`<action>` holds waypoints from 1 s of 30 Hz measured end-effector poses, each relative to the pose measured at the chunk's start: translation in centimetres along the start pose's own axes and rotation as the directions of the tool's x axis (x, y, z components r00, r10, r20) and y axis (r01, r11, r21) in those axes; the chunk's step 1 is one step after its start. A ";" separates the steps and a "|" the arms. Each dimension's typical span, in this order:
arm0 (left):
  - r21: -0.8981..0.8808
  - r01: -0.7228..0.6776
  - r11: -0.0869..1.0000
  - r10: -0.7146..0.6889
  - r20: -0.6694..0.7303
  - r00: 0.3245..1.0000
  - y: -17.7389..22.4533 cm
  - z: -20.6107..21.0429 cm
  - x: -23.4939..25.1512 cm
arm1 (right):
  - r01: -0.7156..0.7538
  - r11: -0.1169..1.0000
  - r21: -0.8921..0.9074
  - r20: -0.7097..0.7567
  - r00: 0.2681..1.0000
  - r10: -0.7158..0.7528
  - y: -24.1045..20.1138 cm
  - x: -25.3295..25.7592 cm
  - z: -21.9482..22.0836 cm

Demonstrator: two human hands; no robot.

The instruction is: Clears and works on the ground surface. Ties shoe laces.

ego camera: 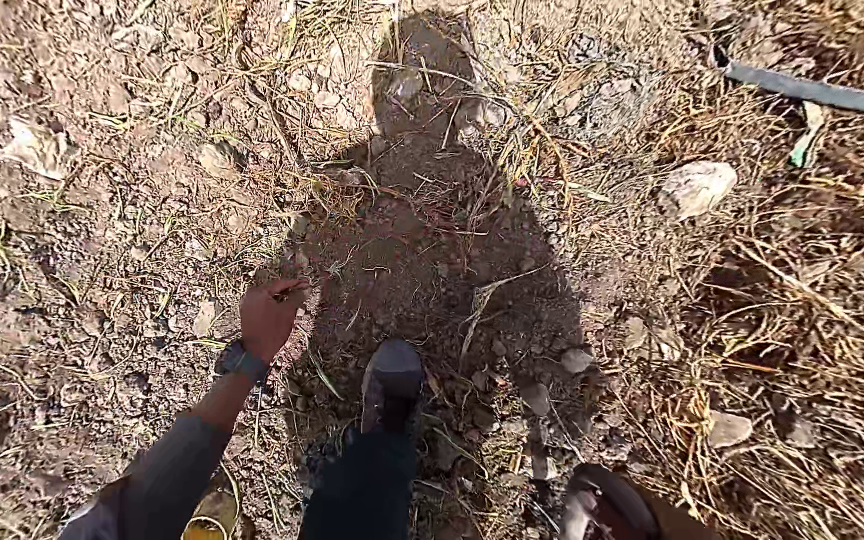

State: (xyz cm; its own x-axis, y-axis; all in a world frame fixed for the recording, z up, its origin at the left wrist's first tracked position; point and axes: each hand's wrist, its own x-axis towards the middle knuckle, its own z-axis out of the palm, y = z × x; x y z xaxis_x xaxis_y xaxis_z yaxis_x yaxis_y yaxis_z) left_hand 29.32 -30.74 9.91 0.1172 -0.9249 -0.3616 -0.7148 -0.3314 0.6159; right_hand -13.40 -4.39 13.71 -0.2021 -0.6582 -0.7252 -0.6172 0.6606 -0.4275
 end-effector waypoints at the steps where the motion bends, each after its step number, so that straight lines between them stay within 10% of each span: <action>1: 0.008 0.015 1.000 -0.015 0.002 1.000 0.1 -0.1 0.9 | 0.067 0.995 0.072 -0.037 0.997 -0.064 -2.6 0.4 -1.8; 6: 0.172 0.062 0.983 -0.080 0.097 0.992 0.6 -0.6 3.7 | 0.341 0.778 0.528 -0.236 0.939 -0.251 -16.7 3.5 -7.5; 11: 0.251 0.063 0.966 -0.106 0.164 0.981 1.3 -0.6 4.3 | 0.666 0.481 0.570 -0.465 0.744 -0.479 -26.5 7.6 -3.4; 17: 0.412 -0.024 0.911 -0.073 0.217 0.974 1.3 1.5 4.3 | 0.566 0.683 0.462 -0.440 0.815 -0.377 -23.9 14.2 11.8; 21: 0.443 -0.016 0.896 -0.128 0.293 0.947 1.2 4.0 3.7 | 0.471 0.714 0.519 -0.332 0.880 -0.339 -25.8 10.1 5.8; 25: 0.470 0.001 0.883 -0.173 0.323 0.931 2.7 4.9 4.0 | 0.631 0.503 0.591 -0.545 0.772 -0.328 -27.3 9.3 4.0; 30: 0.553 -0.053 0.831 -0.179 0.357 0.917 6.2 5.6 4.9 | 0.487 0.753 0.443 -0.360 0.866 -0.348 -24.5 14.0 10.8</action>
State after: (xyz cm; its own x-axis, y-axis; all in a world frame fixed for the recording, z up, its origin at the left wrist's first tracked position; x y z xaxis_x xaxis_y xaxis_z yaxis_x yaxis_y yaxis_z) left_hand 21.61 -36.28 8.01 -0.0107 -0.7222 -0.6916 -0.9819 -0.1232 0.1438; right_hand 7.14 -25.90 8.23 -0.2339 -0.9297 -0.2846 -0.2265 0.3367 -0.9140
